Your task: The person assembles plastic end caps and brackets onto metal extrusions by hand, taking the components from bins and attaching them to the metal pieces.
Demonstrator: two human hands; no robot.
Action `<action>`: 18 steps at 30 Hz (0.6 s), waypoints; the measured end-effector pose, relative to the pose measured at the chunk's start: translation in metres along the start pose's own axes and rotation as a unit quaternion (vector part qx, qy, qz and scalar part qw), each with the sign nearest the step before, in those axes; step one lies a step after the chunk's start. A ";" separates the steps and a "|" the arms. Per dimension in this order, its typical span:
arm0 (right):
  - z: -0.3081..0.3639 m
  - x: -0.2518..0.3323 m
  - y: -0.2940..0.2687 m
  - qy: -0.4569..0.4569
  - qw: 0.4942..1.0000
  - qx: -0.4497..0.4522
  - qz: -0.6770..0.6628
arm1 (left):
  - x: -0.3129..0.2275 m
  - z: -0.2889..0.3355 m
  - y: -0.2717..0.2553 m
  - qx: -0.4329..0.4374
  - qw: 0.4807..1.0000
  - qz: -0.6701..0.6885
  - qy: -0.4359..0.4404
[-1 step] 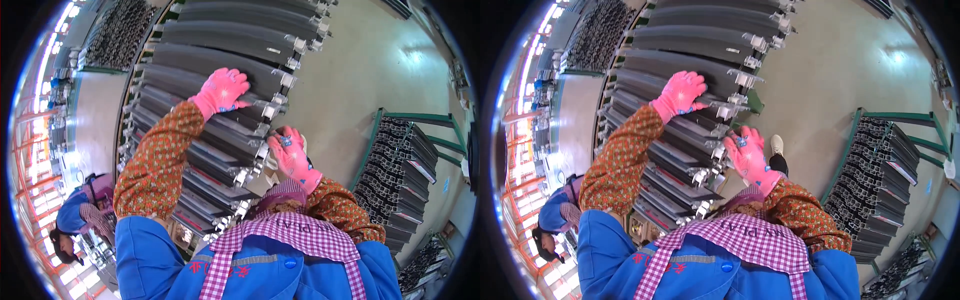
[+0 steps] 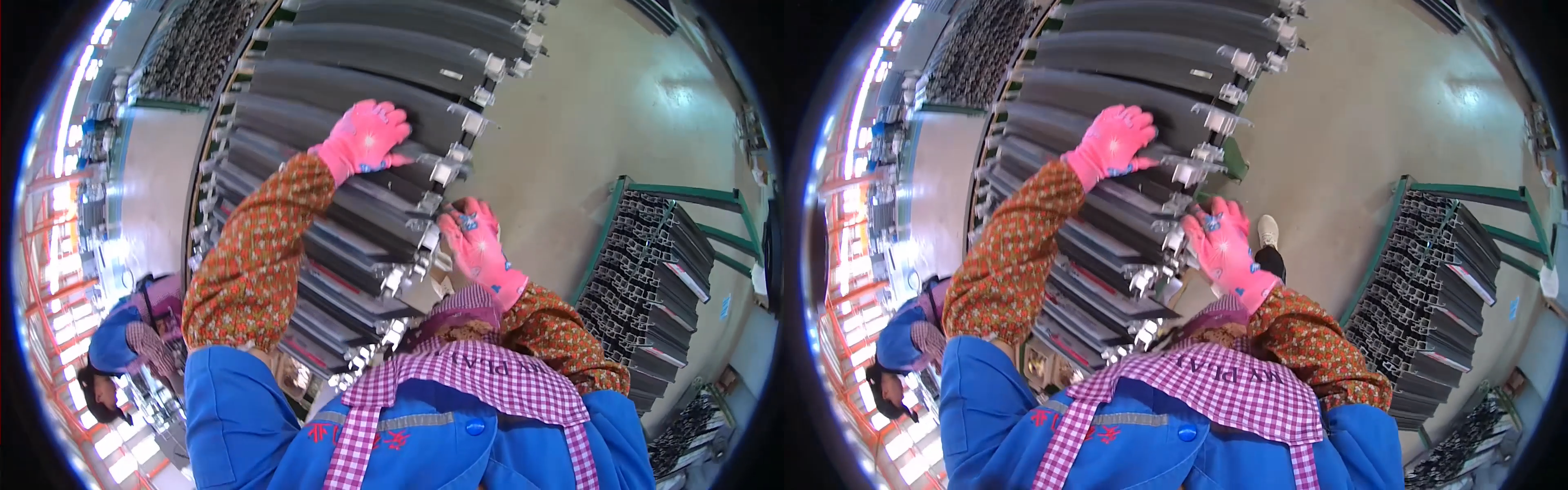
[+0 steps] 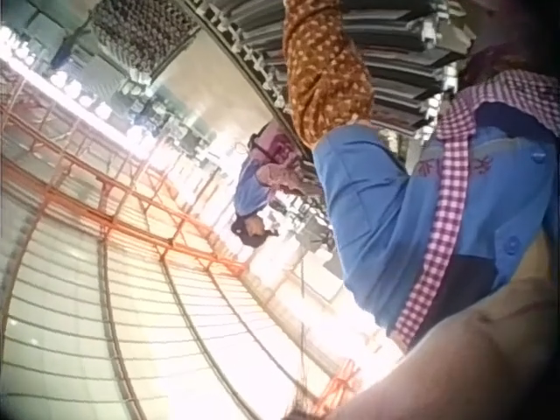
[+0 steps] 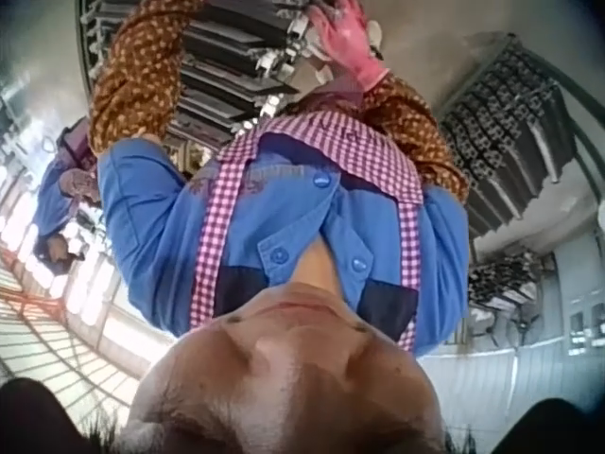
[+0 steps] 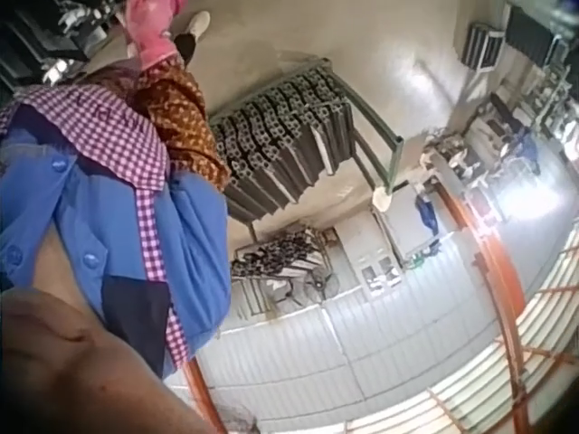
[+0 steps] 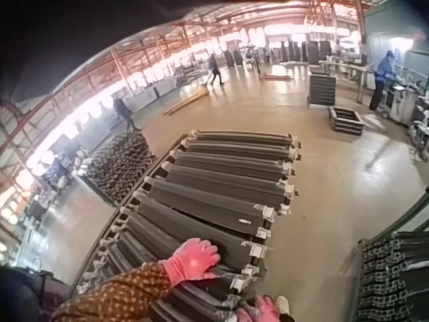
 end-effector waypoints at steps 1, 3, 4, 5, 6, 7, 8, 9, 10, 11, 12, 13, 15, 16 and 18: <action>-0.003 -0.002 0.001 -0.011 1.000 0.012 0.005 | 0.004 -0.001 0.001 -0.021 1.000 -0.014 0.011; -0.003 -0.006 0.002 -0.006 0.999 0.031 0.017 | 0.007 -0.001 0.006 -0.041 0.999 -0.027 0.020; -0.004 -0.012 0.000 0.013 0.999 0.043 -0.024 | 0.005 -0.003 0.004 -0.048 0.998 -0.031 0.023; -0.005 -0.017 -0.003 0.032 0.996 0.056 -0.064 | 0.006 -0.003 0.006 -0.004 1.000 -0.023 0.000; -0.008 -0.003 -0.008 -0.085 0.994 0.059 0.038 | 0.005 0.001 0.000 0.013 0.999 -0.034 -0.014; -0.007 -0.011 -0.011 -0.018 0.997 0.056 -0.058 | 0.007 0.007 -0.013 0.028 0.998 -0.046 -0.027; -0.005 -0.018 -0.013 0.052 0.986 0.055 -0.152 | 0.010 0.020 -0.031 0.020 0.999 -0.032 -0.017; -0.005 -0.007 -0.019 -0.021 0.993 0.074 -0.086 | 0.014 0.038 -0.055 -0.018 0.998 -0.031 -0.055; -0.004 0.000 -0.025 -0.095 0.991 0.089 -0.019 | 0.016 0.055 -0.074 -0.059 0.994 -0.028 -0.090; 0.001 -0.003 -0.027 -0.110 0.989 0.098 -0.004 | 0.020 0.080 -0.090 -0.049 0.984 0.001 -0.171; 0.004 -0.013 -0.034 -0.121 0.988 0.095 0.025 | 0.021 0.092 -0.121 -0.058 0.979 -0.010 -0.196; 0.008 -0.036 -0.040 -0.069 0.990 0.121 0.007 | 0.016 0.108 -0.150 -0.068 0.973 -0.022 -0.220; 0.019 -0.044 -0.039 -0.009 0.993 0.110 -0.046 | -0.003 0.169 -0.179 -0.058 0.928 0.022 -0.368; 0.022 -0.039 -0.035 0.000 0.989 0.139 -0.047 | -0.015 0.210 -0.190 -0.066 0.923 -0.017 -0.378; 0.030 -0.039 -0.032 0.015 0.987 0.148 -0.059 | -0.041 0.286 -0.200 -0.066 0.906 -0.055 -0.414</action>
Point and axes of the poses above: each hand's wrist, its own z-axis away from the middle knuckle, its own y-axis out of the palm, x = y × z, the point moved 5 cm from there along -z, towards the middle knuckle, and after that the axes turned 7 degrees about -z, right-handed, at the moved point
